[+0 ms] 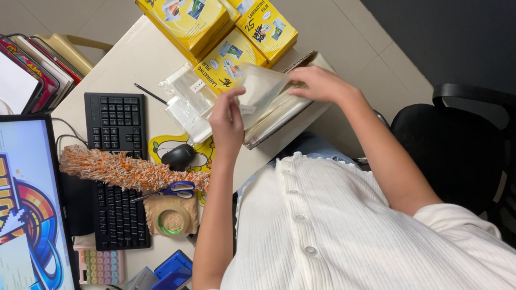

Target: The person places several clear plastic pouches containing white items into a cardboard box on a desk. They handle the pouches one by one, arranging them inside the box alongside yellow boxes of laminating film.

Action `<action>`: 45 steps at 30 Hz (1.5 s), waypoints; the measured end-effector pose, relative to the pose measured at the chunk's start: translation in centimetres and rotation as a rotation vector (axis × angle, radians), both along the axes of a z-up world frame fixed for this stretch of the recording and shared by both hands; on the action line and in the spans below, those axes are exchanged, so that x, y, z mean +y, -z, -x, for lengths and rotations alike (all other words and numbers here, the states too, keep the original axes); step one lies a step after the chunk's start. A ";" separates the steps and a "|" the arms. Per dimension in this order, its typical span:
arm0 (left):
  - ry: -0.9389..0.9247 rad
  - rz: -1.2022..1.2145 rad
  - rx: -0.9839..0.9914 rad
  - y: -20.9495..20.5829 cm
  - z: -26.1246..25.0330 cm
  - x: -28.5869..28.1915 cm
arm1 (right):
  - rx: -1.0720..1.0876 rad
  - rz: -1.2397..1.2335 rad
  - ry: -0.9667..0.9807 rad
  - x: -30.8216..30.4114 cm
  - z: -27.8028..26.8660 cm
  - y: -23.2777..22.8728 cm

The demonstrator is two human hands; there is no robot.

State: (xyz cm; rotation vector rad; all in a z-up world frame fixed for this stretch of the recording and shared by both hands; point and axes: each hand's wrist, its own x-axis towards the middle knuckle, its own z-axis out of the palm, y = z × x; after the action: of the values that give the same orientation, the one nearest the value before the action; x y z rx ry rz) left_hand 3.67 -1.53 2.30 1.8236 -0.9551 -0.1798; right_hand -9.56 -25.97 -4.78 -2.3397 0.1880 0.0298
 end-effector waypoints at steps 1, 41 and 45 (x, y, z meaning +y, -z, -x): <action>0.001 0.000 0.000 -0.1 -0.2 0.2 | 0.000 0.000 0.001 0.2 0.2 -0.6; 0.344 -0.948 0.180 6.8 -2.2 -2.3 | 0.234 -0.048 0.177 0.7 -1.4 0.1; 0.501 -0.939 0.398 3.9 -3.2 -1.0 | 0.249 -0.016 0.159 0.3 -2.2 1.6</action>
State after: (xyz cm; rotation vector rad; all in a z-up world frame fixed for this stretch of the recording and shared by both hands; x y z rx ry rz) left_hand 6.84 -2.58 -1.57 2.1765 -1.1042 -1.4462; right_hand -7.36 -25.68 -6.38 -2.2932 0.4941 0.2441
